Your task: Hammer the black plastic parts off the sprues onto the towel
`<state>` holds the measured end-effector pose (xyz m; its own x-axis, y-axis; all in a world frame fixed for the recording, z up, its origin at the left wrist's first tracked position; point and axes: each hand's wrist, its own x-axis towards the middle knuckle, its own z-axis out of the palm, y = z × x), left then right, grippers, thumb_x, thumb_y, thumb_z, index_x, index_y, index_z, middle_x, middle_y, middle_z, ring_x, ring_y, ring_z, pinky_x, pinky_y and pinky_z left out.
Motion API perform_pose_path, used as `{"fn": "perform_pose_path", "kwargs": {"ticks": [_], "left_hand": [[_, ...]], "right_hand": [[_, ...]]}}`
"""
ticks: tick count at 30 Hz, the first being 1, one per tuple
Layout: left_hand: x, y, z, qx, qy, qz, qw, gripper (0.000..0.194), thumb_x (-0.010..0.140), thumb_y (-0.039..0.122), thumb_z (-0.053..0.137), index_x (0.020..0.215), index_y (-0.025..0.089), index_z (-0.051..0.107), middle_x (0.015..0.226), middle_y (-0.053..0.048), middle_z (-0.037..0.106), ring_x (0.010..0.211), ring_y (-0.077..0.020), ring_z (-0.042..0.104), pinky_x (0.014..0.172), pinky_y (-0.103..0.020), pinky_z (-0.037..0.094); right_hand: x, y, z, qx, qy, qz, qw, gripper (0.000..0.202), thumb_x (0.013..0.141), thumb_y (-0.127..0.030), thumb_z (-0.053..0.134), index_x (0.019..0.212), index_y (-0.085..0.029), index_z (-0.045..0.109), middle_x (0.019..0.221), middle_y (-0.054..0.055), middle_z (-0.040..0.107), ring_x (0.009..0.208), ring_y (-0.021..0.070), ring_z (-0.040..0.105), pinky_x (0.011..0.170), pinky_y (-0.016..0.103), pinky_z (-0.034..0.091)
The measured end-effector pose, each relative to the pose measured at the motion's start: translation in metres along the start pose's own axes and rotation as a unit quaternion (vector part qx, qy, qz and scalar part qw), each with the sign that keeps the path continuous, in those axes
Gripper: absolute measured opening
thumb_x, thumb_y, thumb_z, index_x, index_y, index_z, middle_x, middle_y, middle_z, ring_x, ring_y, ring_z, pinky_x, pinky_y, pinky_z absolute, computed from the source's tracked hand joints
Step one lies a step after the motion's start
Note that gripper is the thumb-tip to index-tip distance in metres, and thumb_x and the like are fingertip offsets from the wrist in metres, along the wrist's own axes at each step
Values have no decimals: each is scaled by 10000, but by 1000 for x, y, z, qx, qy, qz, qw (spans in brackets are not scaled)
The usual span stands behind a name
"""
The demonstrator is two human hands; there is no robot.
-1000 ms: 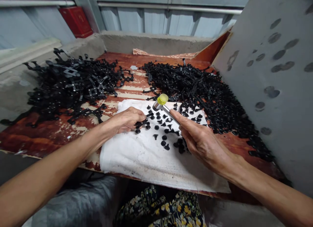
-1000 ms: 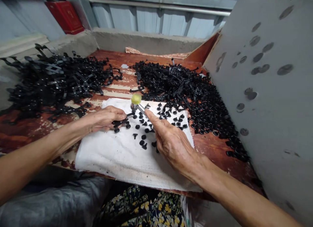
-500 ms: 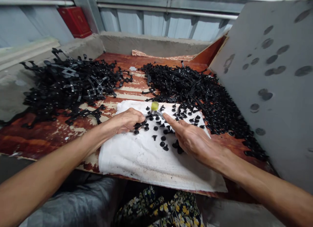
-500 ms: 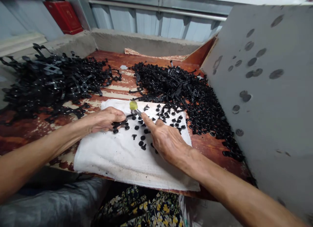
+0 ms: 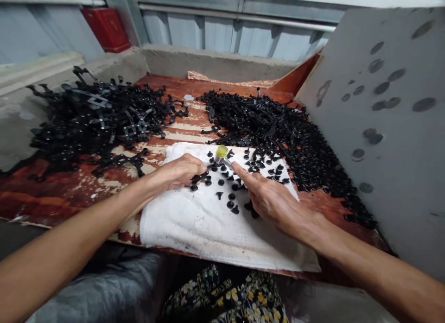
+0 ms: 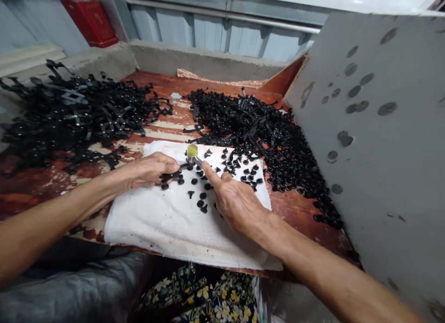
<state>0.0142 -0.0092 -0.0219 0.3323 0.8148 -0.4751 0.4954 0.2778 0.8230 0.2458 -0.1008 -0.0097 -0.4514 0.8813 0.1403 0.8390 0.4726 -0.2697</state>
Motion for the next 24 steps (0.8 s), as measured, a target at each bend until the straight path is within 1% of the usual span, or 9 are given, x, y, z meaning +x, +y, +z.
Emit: {"fn": "perform_pose_path", "kwargs": {"ticks": [4,6,8,10,12,14,18,21,24], "left_hand": [[-7,3,-3,15,-5,18,1000,275,695,376,691,582,181,534,499,4,481,390,-80,341,390,-210,194],[-17,10,-3,20,-40,38,998,310,707,421,696,592,175,546,514,1,496,402,-72,316,400,-211,184],[-28,20,1,33,-88,58,994,347,715,442,693,569,177,524,490,22,439,407,-65,272,405,-215,163],[-37,29,5,65,-117,84,987,382,731,437,679,532,183,474,475,47,351,419,-64,247,411,-216,158],[-43,34,9,109,-121,117,980,408,757,434,654,511,181,450,485,51,316,438,-67,253,419,-212,172],[-48,30,8,139,-80,143,977,380,790,454,622,560,172,516,519,37,380,467,-79,312,431,-204,217],[-59,3,0,122,69,143,980,420,867,588,500,824,188,623,760,-30,597,670,-156,533,516,-206,380],[-69,-8,4,130,81,126,980,472,896,617,407,794,194,588,839,-55,623,769,-194,561,587,-235,429],[-77,-2,21,176,55,136,973,426,912,525,381,666,193,486,689,-22,540,663,-165,480,613,-248,405]], "right_hand": [[10,-3,-8,118,59,27,991,573,926,-171,358,1494,-109,395,871,103,718,720,228,647,689,369,561],[18,-5,-10,206,92,54,973,474,943,-238,407,1397,-130,487,855,70,696,721,205,631,668,337,550],[26,-8,-8,313,65,92,943,270,909,-286,510,1131,-166,605,764,17,634,639,166,590,560,281,517],[31,-12,-3,410,15,137,902,117,856,-307,588,893,-198,565,631,-50,524,482,114,497,408,222,428],[33,-16,2,466,-24,171,868,126,832,-300,598,823,-221,501,525,-105,422,354,83,380,303,191,320],[31,-20,4,487,-32,175,855,96,831,-269,565,812,-229,480,476,-122,398,309,76,341,271,180,290],[22,-22,2,506,8,204,838,97,858,-263,525,803,-239,449,454,-128,400,301,69,357,277,158,309],[16,-26,-1,511,38,227,828,126,880,-293,520,809,-247,426,439,-133,401,296,70,368,277,150,306],[9,-35,-1,518,41,235,821,148,889,-297,527,792,-246,427,425,-134,409,301,62,356,288,141,300]]}}
